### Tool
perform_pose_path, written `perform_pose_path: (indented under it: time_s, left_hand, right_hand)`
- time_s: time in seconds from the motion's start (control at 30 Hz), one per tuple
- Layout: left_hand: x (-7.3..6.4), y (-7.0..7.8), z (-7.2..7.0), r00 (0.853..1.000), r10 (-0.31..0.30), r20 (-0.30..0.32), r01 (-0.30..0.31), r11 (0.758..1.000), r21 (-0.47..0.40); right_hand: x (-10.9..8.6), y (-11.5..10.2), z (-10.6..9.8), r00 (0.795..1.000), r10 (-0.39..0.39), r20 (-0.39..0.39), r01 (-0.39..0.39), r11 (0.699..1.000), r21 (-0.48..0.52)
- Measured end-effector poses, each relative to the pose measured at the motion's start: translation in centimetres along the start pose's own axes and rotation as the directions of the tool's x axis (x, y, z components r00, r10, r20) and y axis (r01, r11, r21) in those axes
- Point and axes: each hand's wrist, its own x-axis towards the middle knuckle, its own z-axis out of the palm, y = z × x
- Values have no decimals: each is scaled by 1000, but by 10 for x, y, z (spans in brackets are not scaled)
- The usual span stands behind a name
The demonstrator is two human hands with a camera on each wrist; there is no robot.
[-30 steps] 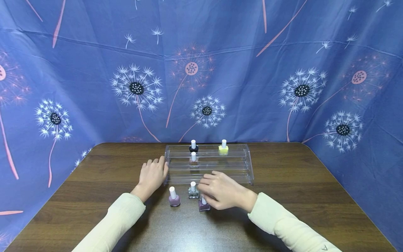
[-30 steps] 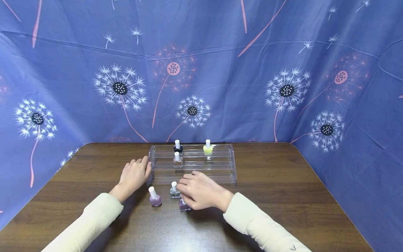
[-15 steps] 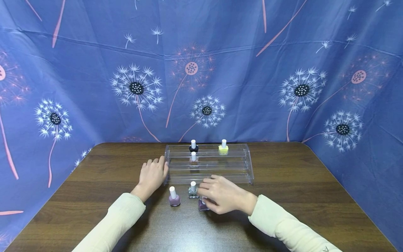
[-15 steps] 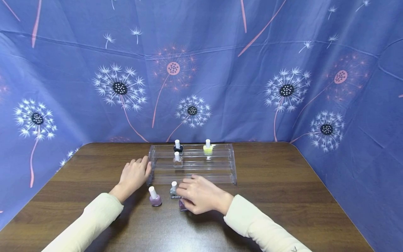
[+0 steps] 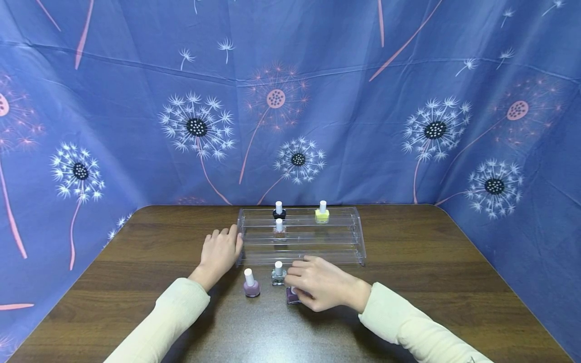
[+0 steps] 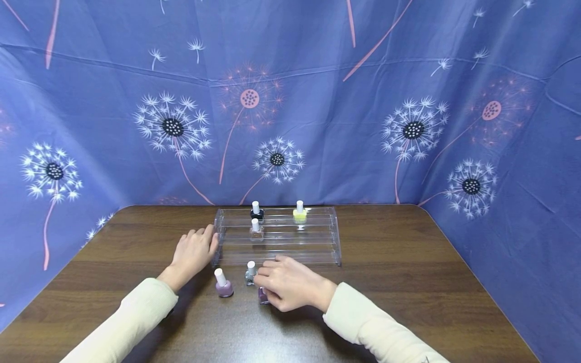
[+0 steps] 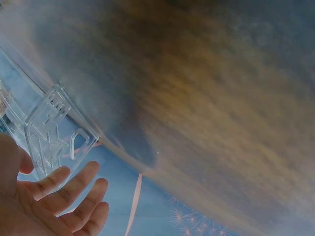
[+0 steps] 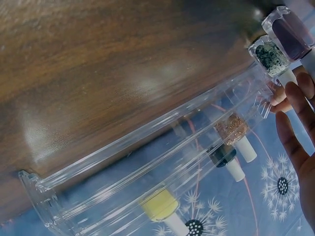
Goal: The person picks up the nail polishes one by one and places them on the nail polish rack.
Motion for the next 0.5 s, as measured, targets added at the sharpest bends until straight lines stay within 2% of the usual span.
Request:
perform_pose_path:
  time_s: [0.5]
  left_hand:
    - [1,0,0,1000,-8,10,8,1000,0]
  right_hand:
    - [0,0,-2,1000,-9,12,9,1000,-17]
